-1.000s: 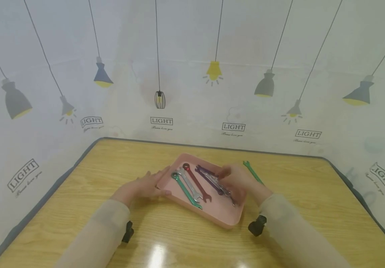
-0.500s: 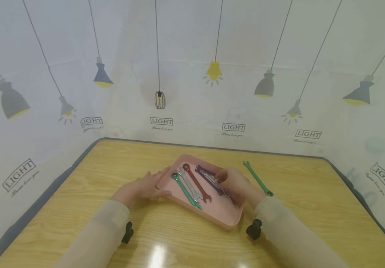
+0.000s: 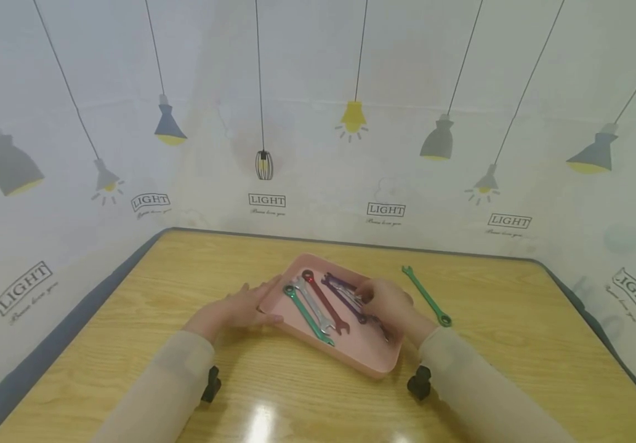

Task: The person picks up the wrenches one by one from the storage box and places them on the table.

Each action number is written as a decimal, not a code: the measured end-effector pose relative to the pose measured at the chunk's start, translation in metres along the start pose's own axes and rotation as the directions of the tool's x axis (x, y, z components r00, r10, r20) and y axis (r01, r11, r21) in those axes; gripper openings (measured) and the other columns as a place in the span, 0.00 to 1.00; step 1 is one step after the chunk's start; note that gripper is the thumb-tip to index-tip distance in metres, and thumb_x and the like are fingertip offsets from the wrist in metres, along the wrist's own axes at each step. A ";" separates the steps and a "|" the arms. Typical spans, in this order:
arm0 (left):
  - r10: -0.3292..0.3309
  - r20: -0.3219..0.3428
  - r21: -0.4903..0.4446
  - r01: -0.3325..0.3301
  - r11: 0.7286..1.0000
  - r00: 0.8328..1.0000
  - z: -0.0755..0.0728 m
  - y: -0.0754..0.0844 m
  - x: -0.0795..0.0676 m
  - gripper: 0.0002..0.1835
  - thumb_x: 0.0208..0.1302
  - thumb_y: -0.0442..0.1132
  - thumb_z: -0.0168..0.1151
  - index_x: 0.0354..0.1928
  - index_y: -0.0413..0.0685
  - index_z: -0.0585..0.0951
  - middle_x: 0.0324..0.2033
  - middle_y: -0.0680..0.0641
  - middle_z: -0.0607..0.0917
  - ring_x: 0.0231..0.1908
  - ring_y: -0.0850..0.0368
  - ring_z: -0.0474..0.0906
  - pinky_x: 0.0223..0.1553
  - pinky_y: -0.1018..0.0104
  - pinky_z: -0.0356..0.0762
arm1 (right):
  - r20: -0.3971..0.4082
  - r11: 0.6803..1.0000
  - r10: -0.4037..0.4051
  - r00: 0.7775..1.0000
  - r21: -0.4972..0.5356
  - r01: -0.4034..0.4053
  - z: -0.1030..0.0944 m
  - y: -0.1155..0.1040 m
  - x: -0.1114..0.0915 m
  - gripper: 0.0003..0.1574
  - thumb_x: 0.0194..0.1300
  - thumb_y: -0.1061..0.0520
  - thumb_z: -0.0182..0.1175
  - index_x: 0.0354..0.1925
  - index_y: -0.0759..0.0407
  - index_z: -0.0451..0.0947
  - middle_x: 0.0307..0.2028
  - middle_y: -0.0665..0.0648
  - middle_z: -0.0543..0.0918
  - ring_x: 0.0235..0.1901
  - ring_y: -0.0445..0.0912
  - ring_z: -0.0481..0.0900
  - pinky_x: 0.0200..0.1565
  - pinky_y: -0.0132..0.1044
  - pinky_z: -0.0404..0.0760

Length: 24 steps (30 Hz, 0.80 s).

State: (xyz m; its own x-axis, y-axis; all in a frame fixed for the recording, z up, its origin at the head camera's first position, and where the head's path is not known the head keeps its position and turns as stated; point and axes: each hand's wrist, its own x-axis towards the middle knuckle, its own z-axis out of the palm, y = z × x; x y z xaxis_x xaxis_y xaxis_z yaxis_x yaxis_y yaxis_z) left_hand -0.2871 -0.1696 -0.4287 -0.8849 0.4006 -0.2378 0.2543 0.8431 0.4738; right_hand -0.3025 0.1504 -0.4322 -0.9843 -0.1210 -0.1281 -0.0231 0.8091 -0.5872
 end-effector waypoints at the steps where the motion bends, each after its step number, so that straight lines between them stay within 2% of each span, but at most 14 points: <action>1: -0.006 0.001 0.001 0.006 1.000 1.000 0.000 0.000 0.000 0.51 0.61 0.68 0.57 0.78 0.67 0.42 0.75 0.43 0.52 0.72 0.29 0.38 0.65 0.28 0.37 | 0.000 1.000 0.003 1.000 0.006 -0.003 0.000 0.001 0.000 0.20 0.56 0.63 0.69 0.48 0.51 0.84 0.43 0.50 0.83 0.41 0.47 0.78 0.49 0.46 0.79; 6: -0.017 0.008 0.002 0.017 1.000 1.000 0.001 -0.002 0.003 0.51 0.60 0.69 0.57 0.78 0.68 0.41 0.75 0.44 0.51 0.72 0.30 0.37 0.65 0.28 0.36 | 0.005 0.999 -0.044 0.999 -0.027 0.044 -0.003 0.004 0.004 0.21 0.53 0.67 0.68 0.47 0.53 0.84 0.41 0.50 0.84 0.41 0.47 0.79 0.49 0.46 0.80; 9: -0.031 0.009 -0.003 0.031 1.000 0.999 0.004 -0.007 0.008 0.52 0.59 0.70 0.57 0.77 0.70 0.40 0.76 0.46 0.50 0.72 0.32 0.36 0.66 0.29 0.36 | 0.023 0.997 -0.068 0.997 -0.040 0.069 -0.005 0.006 0.006 0.21 0.51 0.68 0.68 0.45 0.55 0.85 0.38 0.51 0.84 0.38 0.46 0.79 0.44 0.43 0.81; 14: -0.040 0.001 -0.024 0.040 0.999 0.999 0.007 -0.012 0.012 0.52 0.58 0.70 0.58 0.77 0.72 0.41 0.76 0.49 0.49 0.73 0.34 0.35 0.66 0.29 0.35 | 0.074 0.999 -0.052 0.996 0.017 0.051 -0.008 0.008 0.007 0.21 0.49 0.71 0.66 0.43 0.55 0.85 0.36 0.53 0.84 0.35 0.48 0.78 0.36 0.40 0.82; 20: -0.034 0.009 -0.015 0.034 0.999 0.999 0.003 -0.004 0.005 0.51 0.61 0.68 0.58 0.78 0.68 0.41 0.76 0.45 0.50 0.72 0.31 0.36 0.66 0.29 0.35 | 0.134 0.995 -0.071 0.988 0.084 0.060 -0.010 0.013 0.010 0.21 0.52 0.71 0.67 0.45 0.58 0.85 0.40 0.55 0.84 0.38 0.48 0.80 0.42 0.42 0.84; 24: -0.026 0.004 -0.010 0.026 1.000 1.000 0.001 0.000 0.002 0.51 0.62 0.67 0.57 0.78 0.66 0.42 0.75 0.44 0.50 0.72 0.30 0.36 0.66 0.29 0.34 | 0.159 0.996 -0.067 0.985 0.075 0.056 -0.013 0.012 0.010 0.22 0.53 0.71 0.68 0.47 0.57 0.84 0.42 0.54 0.84 0.38 0.48 0.80 0.45 0.42 0.83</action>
State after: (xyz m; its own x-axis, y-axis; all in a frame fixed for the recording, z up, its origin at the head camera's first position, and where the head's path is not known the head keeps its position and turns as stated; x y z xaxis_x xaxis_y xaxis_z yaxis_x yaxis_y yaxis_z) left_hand -0.2881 -0.1685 -0.4296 -0.8897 0.3798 -0.2534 0.2270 0.8495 0.4762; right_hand -0.3146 0.1669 -0.4300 -0.9403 -0.2649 -0.2136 -0.0650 0.7560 -0.6514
